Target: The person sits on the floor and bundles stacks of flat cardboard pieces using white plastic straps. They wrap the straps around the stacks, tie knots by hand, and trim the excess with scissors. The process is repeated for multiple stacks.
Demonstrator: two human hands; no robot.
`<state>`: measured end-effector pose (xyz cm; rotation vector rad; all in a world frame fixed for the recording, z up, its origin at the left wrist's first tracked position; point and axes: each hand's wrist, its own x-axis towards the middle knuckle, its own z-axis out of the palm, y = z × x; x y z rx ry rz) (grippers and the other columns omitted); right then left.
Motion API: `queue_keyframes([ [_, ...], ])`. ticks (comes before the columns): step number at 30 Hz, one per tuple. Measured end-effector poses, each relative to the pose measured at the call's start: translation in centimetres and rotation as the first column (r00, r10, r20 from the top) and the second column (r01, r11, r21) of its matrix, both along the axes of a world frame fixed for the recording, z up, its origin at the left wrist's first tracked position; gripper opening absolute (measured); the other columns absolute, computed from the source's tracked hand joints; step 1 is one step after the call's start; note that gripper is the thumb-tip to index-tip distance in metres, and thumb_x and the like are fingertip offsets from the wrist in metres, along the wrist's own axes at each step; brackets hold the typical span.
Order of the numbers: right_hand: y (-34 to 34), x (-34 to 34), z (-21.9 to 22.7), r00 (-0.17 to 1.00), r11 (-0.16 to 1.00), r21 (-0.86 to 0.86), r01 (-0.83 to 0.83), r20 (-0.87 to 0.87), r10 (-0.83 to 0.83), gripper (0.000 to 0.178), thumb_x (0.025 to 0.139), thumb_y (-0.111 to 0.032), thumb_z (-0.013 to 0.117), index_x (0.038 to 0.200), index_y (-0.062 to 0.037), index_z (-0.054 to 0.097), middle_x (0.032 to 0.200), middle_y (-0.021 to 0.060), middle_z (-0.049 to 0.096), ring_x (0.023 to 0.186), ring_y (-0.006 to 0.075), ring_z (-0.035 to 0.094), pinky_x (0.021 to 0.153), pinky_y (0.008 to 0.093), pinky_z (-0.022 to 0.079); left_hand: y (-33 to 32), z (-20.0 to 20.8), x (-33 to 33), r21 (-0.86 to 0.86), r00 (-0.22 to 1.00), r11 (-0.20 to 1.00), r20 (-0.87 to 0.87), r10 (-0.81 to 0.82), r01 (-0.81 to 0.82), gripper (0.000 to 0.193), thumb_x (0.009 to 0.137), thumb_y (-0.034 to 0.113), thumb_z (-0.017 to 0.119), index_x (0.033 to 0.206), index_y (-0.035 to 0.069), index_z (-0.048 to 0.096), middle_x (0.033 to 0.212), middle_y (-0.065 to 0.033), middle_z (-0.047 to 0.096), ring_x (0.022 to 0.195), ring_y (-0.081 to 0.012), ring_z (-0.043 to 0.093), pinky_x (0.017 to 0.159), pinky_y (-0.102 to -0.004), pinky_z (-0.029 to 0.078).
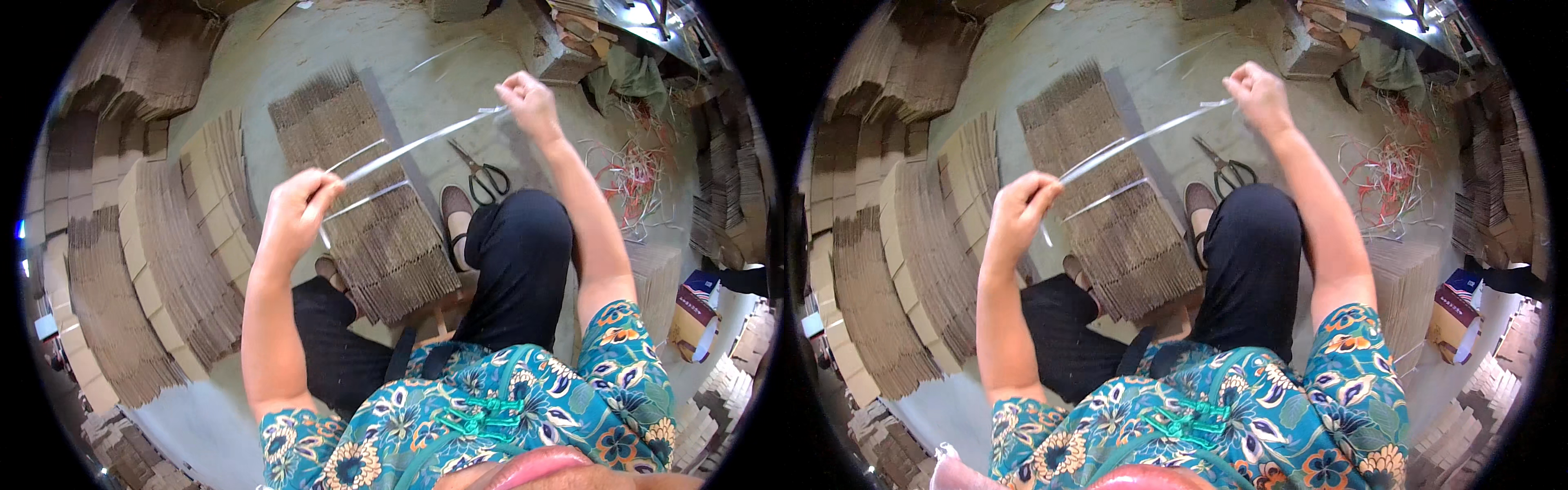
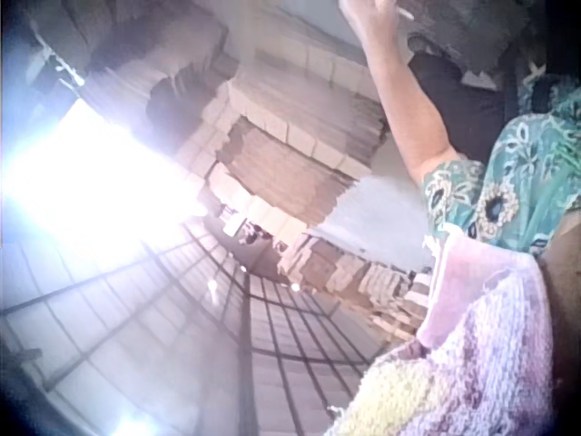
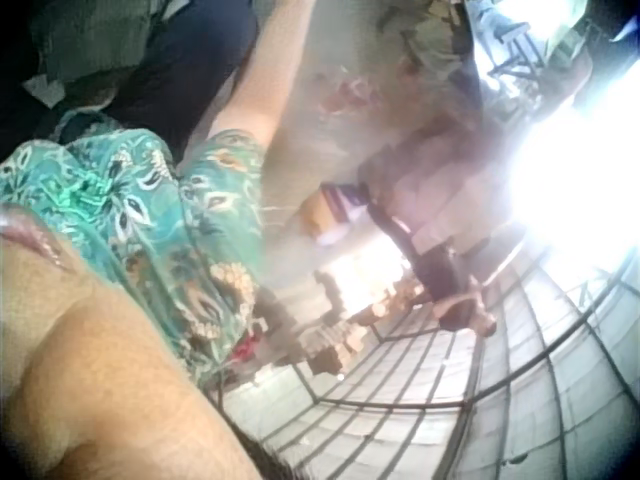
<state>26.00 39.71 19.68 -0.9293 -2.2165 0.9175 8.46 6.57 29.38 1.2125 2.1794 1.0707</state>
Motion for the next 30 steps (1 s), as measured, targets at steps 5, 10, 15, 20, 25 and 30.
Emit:
queue_keyframes([
  [5, 0.7, -0.7, -10.9, 0.99, 0.948, -0.317, -0.038, 0.119, 0.079, 0.021, 0.077, -0.023, 0.066, 0.08, -0.0031, 0.061, 0.068, 0.0075, 0.062, 0.06, 0.0134, 0.055, 0.059, 0.0283, 0.046, -0.8, -1.8, -2.1, -0.116, 0.984, 0.992, 0.161, 0.07, -0.052, 0.013, 0.084, 0.009, 0.057, 0.074, 0.0, 0.056, 0.064, 0.0008, 0.046, 0.057, -0.0066, 0.04, 0.051, -0.0217, 0.032],
  [10, -0.4, -4.6, -15.8, 0.93, 0.896, -0.441, -0.056, 0.304, 0.207, 0.022, 0.075, -0.024, 0.066, 0.081, -0.0027, 0.062, 0.073, 0.0103, 0.064, 0.064, 0.0192, 0.059, 0.062, 0.0318, 0.047, -1.4, -2.2, -4.2, -0.129, 0.943, 0.99, 0.32, 0.091, -0.051, 0.013, 0.083, 0.008, 0.057, 0.072, 0.0, 0.055, 0.081, -0.0049, 0.052, 0.065, -0.0093, 0.044, 0.057, -0.0224, 0.035],
  [15, 0.4, -7.6, -21.2, 0.787, 0.825, -0.468, -0.316, 0.356, 0.503, 0.022, 0.076, -0.026, 0.064, 0.084, -0.0049, 0.063, 0.078, 0.0116, 0.065, 0.071, 0.0195, 0.06, 0.066, 0.0335, 0.048, 0.9, -4.5, -4.5, 0.111, 0.682, 0.979, 0.73, 0.037, -0.172, 0.025, 0.083, 0.021, 0.059, 0.066, 0.005, 0.05, 0.102, -0.015, 0.058, 0.083, -0.0166, 0.054, 0.07, -0.0284, 0.043],
  [20, 5.9, -13.7, -25.2, 0.767, 0.915, -0.335, -0.227, 0.517, 0.379, 0.029, 0.082, -0.032, 0.053, 0.099, -0.009, 0.061, 0.093, 0.0168, 0.062, 0.09, 0.0294, 0.059, 0.079, 0.0403, 0.046, 3.0, -5.7, -5.5, 0.144, 0.331, 0.947, 0.943, -0.043, -0.287, 0.026, 0.085, 0.021, 0.059, 0.07, 0.006, 0.045, 0.065, -0.0099, 0.051, 0.054, -0.0236, 0.055, 0.049, -0.0326, 0.05],
  [25, 13.3, -19.6, -27.6, 0.895, 0.985, 0.128, -0.112, 0.444, 0.044, 0.039, 0.087, -0.039, 0.039, 0.11, -0.0143, 0.059, 0.115, 0.0161, 0.056, 0.107, 0.0353, 0.052, 0.09, 0.0431, 0.041, 2.9, -6.2, -7.4, 0.036, 0.35, 0.91, 0.929, 0.122, -0.413, 0.03, 0.085, 0.026, 0.062, 0.075, 0.006, 0.043, 0.065, -0.0072, 0.046, 0.056, -0.0198, 0.051, 0.045, -0.0288, 0.047],
  [30, 19.3, -18.1, -29.7, 0.708, 0.977, -0.013, -0.215, 0.686, 0.165, 0.034, 0.083, -0.034, 0.04, 0.102, -0.0127, 0.058, 0.116, 0.0154, 0.055, 0.103, 0.0359, 0.053, 0.084, 0.0445, 0.043, 3.8, -7.3, -8.3, 0.047, 0.37, 0.9, 0.92, 0.13, -0.433, 0.032, 0.08, 0.024, 0.069, 0.08, 0.005, 0.043, 0.071, -0.0058, 0.046, 0.061, -0.0182, 0.051, 0.051, -0.0276, 0.047],
])
